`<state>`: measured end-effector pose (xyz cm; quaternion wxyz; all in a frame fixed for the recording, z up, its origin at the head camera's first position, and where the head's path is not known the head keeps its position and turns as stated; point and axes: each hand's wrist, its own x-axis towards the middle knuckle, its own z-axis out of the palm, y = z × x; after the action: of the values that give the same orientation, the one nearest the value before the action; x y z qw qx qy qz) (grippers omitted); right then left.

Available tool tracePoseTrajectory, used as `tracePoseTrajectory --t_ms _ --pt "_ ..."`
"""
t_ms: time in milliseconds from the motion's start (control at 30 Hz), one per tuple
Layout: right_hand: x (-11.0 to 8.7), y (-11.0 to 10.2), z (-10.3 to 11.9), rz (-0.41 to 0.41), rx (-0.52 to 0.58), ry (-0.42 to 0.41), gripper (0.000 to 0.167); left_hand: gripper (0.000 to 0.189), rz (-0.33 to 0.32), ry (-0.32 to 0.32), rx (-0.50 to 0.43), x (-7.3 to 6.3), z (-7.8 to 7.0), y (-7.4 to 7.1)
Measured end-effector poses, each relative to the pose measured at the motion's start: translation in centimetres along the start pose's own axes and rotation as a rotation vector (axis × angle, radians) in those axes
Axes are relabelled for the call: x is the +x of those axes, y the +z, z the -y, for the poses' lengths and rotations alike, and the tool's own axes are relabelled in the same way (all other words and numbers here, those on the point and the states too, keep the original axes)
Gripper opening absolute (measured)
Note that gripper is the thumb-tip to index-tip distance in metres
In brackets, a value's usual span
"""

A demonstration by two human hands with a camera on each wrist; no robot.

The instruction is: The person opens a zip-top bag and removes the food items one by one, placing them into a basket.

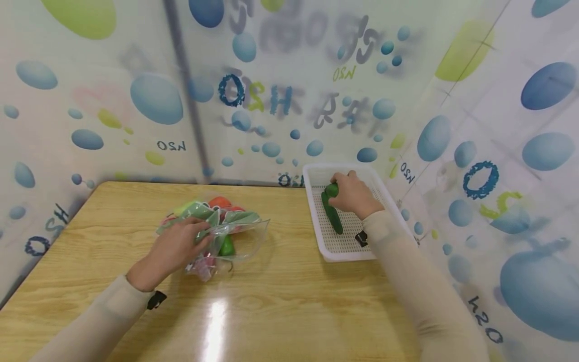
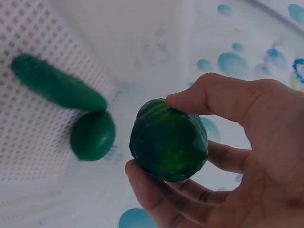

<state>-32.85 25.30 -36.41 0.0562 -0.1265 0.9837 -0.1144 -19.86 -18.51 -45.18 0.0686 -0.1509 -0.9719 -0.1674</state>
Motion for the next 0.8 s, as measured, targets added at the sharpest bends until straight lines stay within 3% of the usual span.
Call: tracePoseTrajectory --t_ms 467,800 --pt "2.1 -0.1 -3.8 0.128 -0.042 0.127 0.064 0.033 -0.004 0.001 -0.015 -0.2 -0.1 -0.2" --pt "2.9 0.2 -4.3 0.174 -0.087 0.144 0.029 0.035 -0.005 -0.008 -0.014 -0.2 0.0 -0.2"
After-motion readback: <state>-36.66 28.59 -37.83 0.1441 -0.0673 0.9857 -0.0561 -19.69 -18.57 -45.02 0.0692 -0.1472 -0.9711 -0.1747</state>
